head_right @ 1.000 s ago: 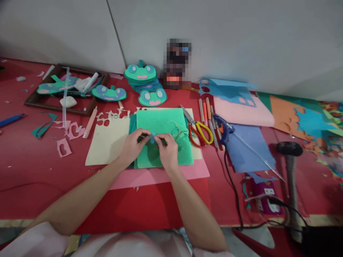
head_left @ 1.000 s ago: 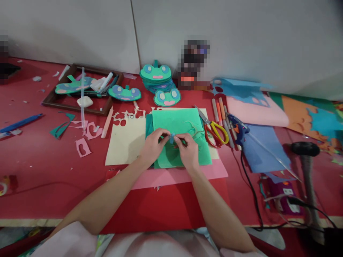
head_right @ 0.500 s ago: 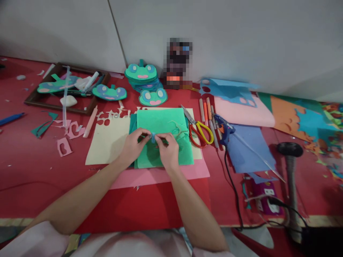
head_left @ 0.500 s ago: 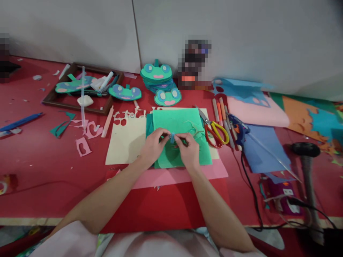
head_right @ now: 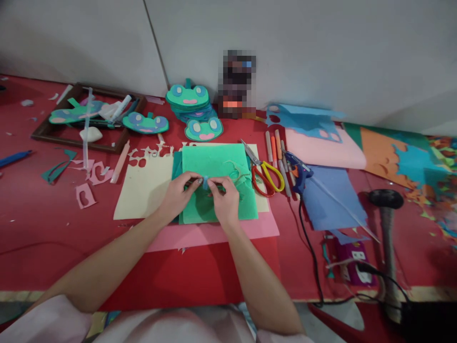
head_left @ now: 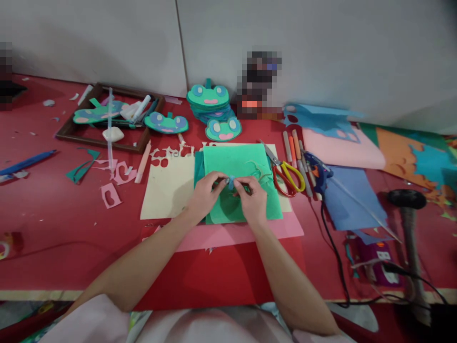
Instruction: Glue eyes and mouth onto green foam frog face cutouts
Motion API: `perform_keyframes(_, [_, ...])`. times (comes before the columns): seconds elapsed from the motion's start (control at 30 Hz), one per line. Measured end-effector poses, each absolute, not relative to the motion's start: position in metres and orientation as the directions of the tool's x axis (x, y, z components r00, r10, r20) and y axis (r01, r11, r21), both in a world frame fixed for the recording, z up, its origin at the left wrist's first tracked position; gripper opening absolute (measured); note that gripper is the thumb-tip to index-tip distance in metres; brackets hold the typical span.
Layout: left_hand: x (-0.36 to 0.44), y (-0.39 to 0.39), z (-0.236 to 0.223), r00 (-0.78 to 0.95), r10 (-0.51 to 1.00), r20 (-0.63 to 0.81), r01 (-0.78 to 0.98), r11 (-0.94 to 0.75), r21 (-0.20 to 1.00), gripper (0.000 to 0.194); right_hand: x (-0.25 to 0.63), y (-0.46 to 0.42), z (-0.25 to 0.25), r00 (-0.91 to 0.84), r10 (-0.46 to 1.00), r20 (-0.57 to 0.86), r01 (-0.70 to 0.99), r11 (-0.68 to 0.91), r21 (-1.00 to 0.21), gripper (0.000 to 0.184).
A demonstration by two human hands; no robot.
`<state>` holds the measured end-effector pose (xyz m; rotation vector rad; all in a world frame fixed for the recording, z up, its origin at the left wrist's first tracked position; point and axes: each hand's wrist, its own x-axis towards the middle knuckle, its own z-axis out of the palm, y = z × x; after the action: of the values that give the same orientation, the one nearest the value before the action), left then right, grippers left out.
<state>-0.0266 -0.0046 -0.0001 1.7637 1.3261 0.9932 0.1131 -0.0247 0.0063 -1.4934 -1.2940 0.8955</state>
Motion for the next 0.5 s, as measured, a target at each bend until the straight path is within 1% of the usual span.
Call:
perform_keyframes(0.23, [-0.0266, -0.0058, 0.0011, 0.234, 0.954, 0.189, 0.483, -0.283, 0.829, 0.01, 0.1129, -0.025, 0.0066, 0.16, 0.986, 0.053, 0.301, 0.003, -0.953, 0.022])
perform_keyframes(0.5, [-0.027, -0.0054, -0.0011, 0.249, 0.941, 0.229, 0.475, -0.324, 0.818, 0.008, 0.1133, -0.0248, 0.0069, 0.156, 0.985, 0.071, 0.301, 0.021, -0.954, 0.02])
